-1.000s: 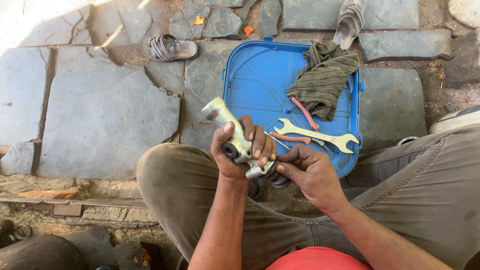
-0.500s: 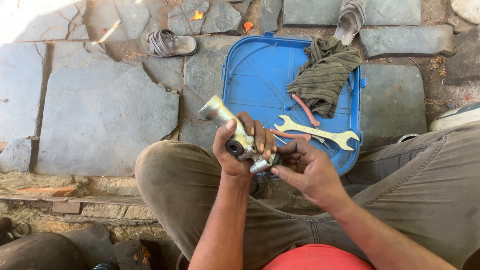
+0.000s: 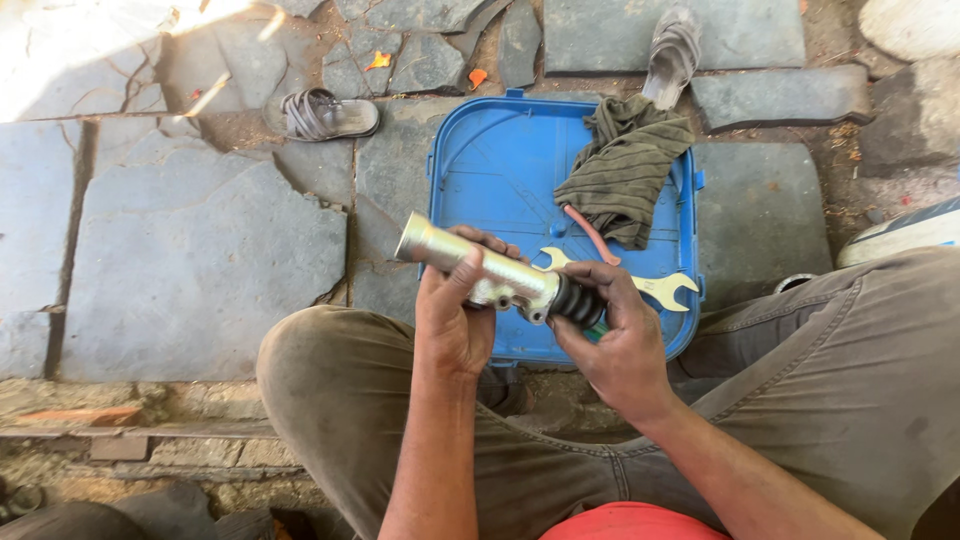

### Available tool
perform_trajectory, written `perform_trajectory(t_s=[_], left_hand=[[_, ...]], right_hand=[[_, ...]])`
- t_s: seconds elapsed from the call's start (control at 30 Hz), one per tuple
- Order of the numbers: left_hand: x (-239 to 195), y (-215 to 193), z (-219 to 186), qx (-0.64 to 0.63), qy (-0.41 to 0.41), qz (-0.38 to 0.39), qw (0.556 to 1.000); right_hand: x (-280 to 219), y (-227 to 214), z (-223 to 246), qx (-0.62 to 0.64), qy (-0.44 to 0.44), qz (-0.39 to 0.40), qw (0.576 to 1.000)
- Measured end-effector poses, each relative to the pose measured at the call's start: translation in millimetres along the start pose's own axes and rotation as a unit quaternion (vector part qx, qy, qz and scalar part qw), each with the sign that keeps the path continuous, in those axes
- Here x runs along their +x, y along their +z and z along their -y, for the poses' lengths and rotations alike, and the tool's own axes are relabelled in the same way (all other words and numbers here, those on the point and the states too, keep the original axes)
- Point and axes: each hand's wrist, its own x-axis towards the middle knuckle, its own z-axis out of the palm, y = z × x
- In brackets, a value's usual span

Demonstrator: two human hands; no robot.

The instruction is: The person sits on the ground and uses a screwdriver and a wrench to disassemble and reassemble a cylindrical metal mechanical part. They remove a screw, detach a component, and then reattach it, tightening the screw and using the wrench to secure the assembly.

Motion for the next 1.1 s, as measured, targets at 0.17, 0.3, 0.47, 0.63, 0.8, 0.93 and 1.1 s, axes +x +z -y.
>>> perform_trajectory(t_s=[0.17, 0.3, 0.47, 0.63, 0.8, 0.93, 1.1], left_hand=[[4.8, -8.4, 6.4, -0.002, 0.038, -0.109, 0.993], [2.1, -13.3, 6.5, 0.022, 0.046, -0.094, 0.994], [-1.5, -18.0, 8.6, 0.040, 0.056, -0.077, 0.995], [-0.8, -22.4, 8.8, 0.039, 0.078, -0.070, 0.994], [-3.4, -23.4, 10.2, 0.053, 0.084, -0.106, 0.989], [-2.3, -25.0, 9.4, 0.033, 0.071, -0.137, 0.987], [-0.8, -26.7, 21.1, 0.042, 0.058, -0.101, 0.992]], right_hand=[[9.0, -6.0, 2.5, -0.108, 0.025, 0.074, 0.991], [24.4, -18.7, -16.5, 0.012, 0.135, 0.199, 0.971], [24.3, -16.7, -28.8, 0.121, 0.174, 0.232, 0.950], [14.9, -4.6, -5.1, -0.128, 0.142, 0.159, 0.969], [7.9, 4.7, 9.3, -0.181, -0.016, 0.105, 0.978], [9.2, 6.3, 2.2, -0.227, -0.131, 0.117, 0.958], [13.8, 17.6, -12.1, -0.394, -0.030, 0.131, 0.909]])
